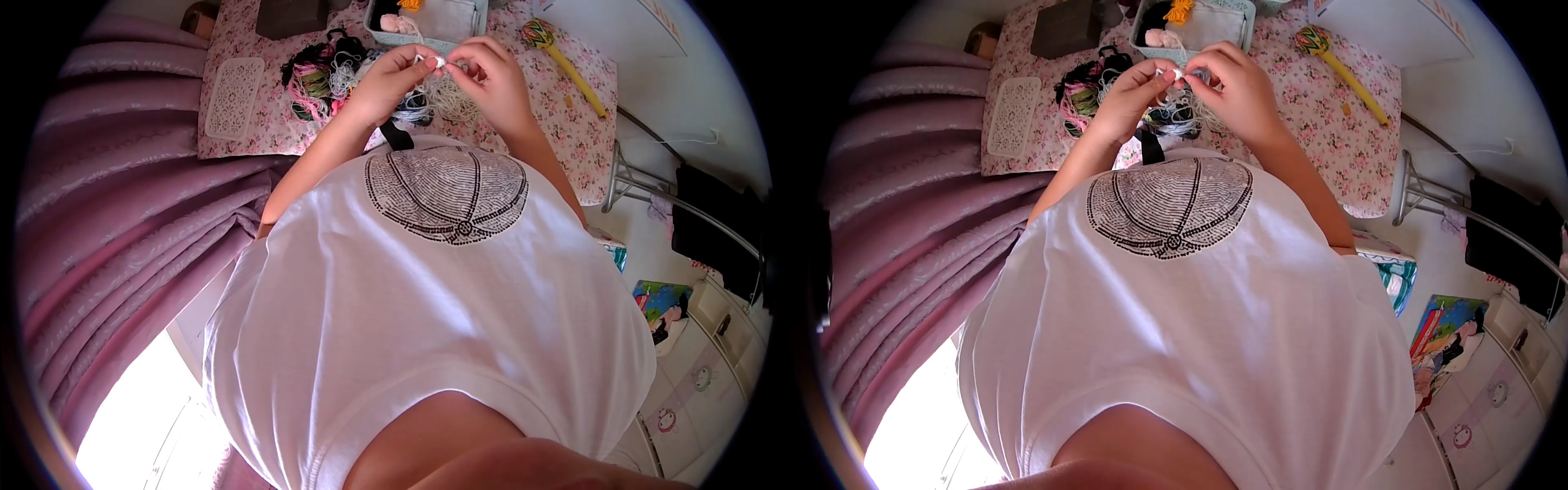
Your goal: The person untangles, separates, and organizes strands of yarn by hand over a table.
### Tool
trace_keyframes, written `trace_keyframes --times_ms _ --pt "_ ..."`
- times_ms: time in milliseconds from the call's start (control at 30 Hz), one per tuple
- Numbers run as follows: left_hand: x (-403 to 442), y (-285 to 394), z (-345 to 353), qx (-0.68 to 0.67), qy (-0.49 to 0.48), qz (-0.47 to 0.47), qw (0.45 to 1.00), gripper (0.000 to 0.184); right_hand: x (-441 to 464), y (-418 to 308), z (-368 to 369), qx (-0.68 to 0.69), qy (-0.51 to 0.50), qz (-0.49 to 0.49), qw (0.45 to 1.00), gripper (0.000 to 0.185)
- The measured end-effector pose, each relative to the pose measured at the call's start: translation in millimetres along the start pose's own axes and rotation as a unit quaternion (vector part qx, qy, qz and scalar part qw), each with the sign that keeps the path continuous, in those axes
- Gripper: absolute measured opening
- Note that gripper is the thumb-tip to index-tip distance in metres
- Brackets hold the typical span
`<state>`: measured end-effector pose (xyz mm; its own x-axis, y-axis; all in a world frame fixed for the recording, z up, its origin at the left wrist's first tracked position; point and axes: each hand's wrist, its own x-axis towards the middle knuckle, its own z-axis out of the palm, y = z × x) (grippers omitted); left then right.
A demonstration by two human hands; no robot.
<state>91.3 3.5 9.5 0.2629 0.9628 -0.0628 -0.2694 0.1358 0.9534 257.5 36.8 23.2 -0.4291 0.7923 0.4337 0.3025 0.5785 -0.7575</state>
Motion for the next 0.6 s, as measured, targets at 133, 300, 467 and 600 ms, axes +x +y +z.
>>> trace_keyframes --times_ms 133,300,467,600 --pt "0.8 -1.4 -1.3 0.029 0.006 0.010 1.000 0.016 -0.8 3.0 0.7 0.000 -0.004 0.003 1.000 0.011" --pt "3.4 -11.6 -5.9 0.056 0.009 0.020 0.998 0.015 -1.0 0.7 -2.8 -0.009 -0.057 0.041 0.997 0.011" --pt "3.3 -10.0 2.8 0.145 0.047 0.088 0.984 0.013 -5.7 12.3 6.6 0.136 -0.071 0.093 0.984 0.011" --pt "1.2 -4.2 -4.0 0.235 0.057 0.080 0.967 0.012 -8.0 15.1 6.7 0.191 -0.072 0.138 0.969 0.010"
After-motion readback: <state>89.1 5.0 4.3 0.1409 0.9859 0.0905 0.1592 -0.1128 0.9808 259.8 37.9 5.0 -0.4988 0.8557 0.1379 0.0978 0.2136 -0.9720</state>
